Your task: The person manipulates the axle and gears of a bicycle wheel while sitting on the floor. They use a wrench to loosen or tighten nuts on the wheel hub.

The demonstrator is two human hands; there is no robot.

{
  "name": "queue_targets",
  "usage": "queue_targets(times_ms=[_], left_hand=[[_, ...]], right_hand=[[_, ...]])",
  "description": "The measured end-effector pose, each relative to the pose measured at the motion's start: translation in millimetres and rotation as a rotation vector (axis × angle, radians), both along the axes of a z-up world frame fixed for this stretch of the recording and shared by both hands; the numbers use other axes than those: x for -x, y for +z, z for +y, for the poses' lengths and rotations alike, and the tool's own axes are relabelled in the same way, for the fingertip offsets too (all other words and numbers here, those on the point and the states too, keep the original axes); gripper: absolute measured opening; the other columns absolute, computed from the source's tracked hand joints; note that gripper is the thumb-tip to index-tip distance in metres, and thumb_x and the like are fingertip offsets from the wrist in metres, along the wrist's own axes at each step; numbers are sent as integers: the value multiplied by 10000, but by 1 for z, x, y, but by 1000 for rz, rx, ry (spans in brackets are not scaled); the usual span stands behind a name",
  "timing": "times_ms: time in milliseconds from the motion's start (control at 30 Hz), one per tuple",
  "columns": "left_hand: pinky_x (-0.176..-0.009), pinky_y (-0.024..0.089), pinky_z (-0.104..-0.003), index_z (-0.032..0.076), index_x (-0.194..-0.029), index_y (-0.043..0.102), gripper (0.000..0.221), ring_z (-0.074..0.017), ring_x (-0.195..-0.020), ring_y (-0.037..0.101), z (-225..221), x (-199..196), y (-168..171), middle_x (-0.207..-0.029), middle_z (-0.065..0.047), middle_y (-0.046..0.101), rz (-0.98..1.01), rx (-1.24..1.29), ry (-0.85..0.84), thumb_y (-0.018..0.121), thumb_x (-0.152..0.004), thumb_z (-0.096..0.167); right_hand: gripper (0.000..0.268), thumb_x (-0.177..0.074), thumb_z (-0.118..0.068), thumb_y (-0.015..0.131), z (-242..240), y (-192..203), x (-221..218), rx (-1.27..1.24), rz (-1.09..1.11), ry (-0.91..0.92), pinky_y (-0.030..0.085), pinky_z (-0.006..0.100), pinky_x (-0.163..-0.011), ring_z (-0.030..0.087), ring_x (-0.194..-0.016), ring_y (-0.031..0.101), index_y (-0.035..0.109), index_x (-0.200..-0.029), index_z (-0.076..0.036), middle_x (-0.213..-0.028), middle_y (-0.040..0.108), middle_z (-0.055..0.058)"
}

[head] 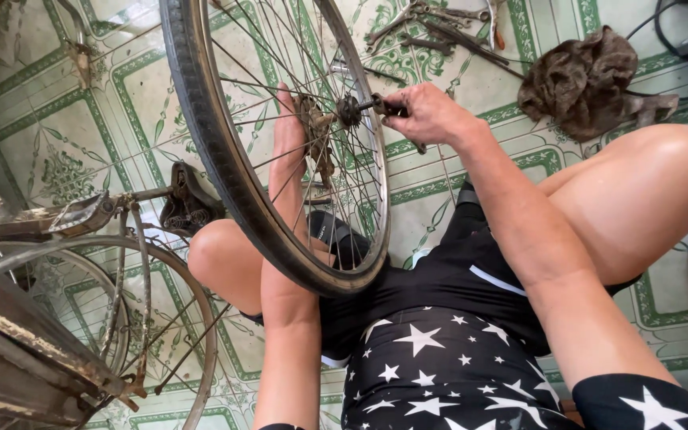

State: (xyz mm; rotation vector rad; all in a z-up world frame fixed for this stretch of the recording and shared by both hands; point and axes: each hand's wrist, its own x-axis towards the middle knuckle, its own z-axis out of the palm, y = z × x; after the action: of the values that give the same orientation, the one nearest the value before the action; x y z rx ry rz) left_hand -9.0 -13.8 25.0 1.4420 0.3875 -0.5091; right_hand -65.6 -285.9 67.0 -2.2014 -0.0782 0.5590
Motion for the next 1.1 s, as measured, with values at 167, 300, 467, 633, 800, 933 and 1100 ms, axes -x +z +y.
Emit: queue_targets(times_ms=[167, 300, 467, 633, 800, 933, 1100], left_hand=[[-771, 511, -340, 126, -1049, 578, 611, -138, -846, 594, 4, 0, -13, -907, 33, 598, -47, -16, 33, 332, -1025, 685], [-763, 499, -352, 91, -1054, 574, 656, -155, -837, 581, 13, 4, -36, -902, 9, 590, -135, -84, 24, 324, -1030, 698], [-752, 485, -368, 48, -1060, 570, 713, -177, -826, 565, 23, 2, -47, -895, -21, 581, -148, -167, 11, 315, -1037, 713], [-742, 471, -384, 4, -1067, 566, 771, -199, -815, 549, 20, -6, -39, -889, -51, 572, -143, -182, -4, 305, -1044, 729], [-731, 457, -400, -40, -1073, 561, 828, -221, -804, 533, 9, 2, -50, -882, -81, 562, -50, -127, -35, 296, -1051, 744], [-745, 466, -412, -94, -1120, 569, 895, -251, -819, 554, 9, -4, -39, -903, -119, 585, -41, -42, -24, 295, -1042, 754], [-906, 500, -386, -74, -1409, 557, 959, -245, -1002, 582, 2, -5, -25, -1190, -194, 658, -2, -165, -14, 294, -981, 744]], right_hand=[[226, -997, -190, 689, 2, -5, 2, 129, -425, 27, 534, 398, -731, 289, -831, 678, 777, -1199, -143, -967, 724, 151], [256, -932, -157, 698, -4, -4, -1, -94, -32, 42, 531, 355, -642, 211, -710, 666, 766, -1167, -81, -840, 741, 123], [248, -901, -144, 694, 1, -13, 3, -447, 322, -94, 522, 320, -566, 124, -615, 656, 740, -1072, 31, -821, 736, 49], [274, -889, -153, 698, 0, -24, 1, -390, 247, -56, 530, 348, -601, 156, -657, 651, 765, -1123, -27, -817, 732, 95], [287, -899, -195, 734, -8, -37, 3, 83, -94, 1, 541, 441, -770, 346, -849, 697, 750, -1165, -89, -936, 737, 177], [254, -914, -147, 714, -10, -31, 8, 28, -453, -122, 559, 437, -804, 372, -914, 689, 754, -1159, -95, -1073, 722, 151], [296, -928, -76, 702, -2, -18, 8, 40, -502, -155, 570, 407, -792, 330, -918, 705, 767, -1212, -129, -1112, 700, 118]])
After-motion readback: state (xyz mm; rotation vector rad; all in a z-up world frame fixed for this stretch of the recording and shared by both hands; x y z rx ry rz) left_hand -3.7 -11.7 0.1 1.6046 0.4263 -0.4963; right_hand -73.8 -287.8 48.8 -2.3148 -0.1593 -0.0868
